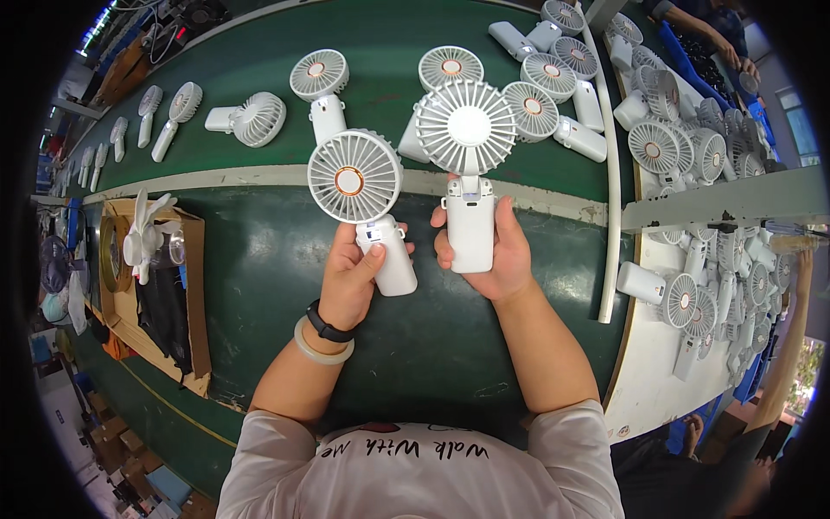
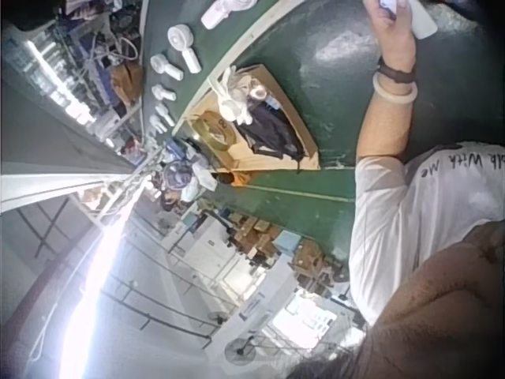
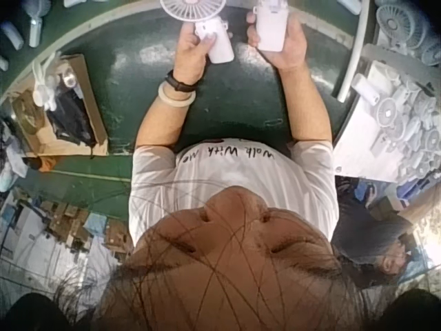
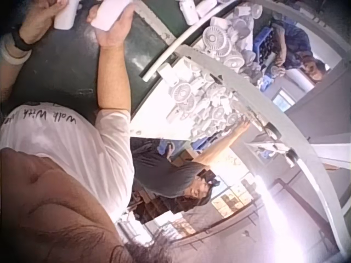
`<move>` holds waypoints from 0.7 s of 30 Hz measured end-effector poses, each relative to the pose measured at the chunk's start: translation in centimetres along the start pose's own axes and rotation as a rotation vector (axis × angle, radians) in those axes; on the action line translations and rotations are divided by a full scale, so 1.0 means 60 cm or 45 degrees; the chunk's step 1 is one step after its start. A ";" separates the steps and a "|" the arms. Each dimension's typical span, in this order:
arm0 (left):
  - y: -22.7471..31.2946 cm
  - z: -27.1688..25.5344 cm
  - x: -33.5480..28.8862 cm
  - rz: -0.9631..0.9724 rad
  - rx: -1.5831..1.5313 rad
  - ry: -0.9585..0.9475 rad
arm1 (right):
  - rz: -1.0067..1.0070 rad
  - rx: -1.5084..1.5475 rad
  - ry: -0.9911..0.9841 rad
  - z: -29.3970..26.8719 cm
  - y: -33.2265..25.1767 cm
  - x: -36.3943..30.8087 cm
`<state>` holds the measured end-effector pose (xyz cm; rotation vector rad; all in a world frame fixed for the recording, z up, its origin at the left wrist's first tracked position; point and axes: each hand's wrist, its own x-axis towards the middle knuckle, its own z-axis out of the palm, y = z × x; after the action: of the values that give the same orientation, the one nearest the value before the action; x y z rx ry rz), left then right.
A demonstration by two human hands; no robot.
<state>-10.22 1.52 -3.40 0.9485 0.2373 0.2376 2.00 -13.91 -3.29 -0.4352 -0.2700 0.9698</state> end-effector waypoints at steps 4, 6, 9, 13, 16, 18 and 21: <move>0.015 0.017 -0.007 -0.093 -0.200 0.071 | -0.009 0.046 0.070 -0.005 -0.002 0.000; 0.035 0.038 -0.021 -0.232 -0.209 0.134 | -0.033 0.030 0.125 -0.011 -0.005 -0.002; 0.065 0.064 -0.017 -0.359 -0.114 0.218 | -0.061 0.074 0.167 -0.014 -0.012 -0.001; 0.127 0.096 0.080 -0.169 0.170 0.137 | -0.090 0.076 0.190 -0.016 -0.021 -0.002; 0.202 0.086 0.241 0.205 0.397 -0.073 | -0.087 0.043 0.168 -0.010 -0.018 0.003; 0.249 0.076 0.326 0.713 0.782 -0.081 | -0.076 0.034 0.136 -0.004 -0.015 0.004; 0.254 0.041 0.381 1.063 1.328 0.096 | -0.082 0.017 0.091 -0.006 -0.015 0.002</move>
<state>10.72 15.10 8.35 2.0560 -0.0024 0.9758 2.86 -14.31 -3.21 -0.4457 -0.2113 0.8909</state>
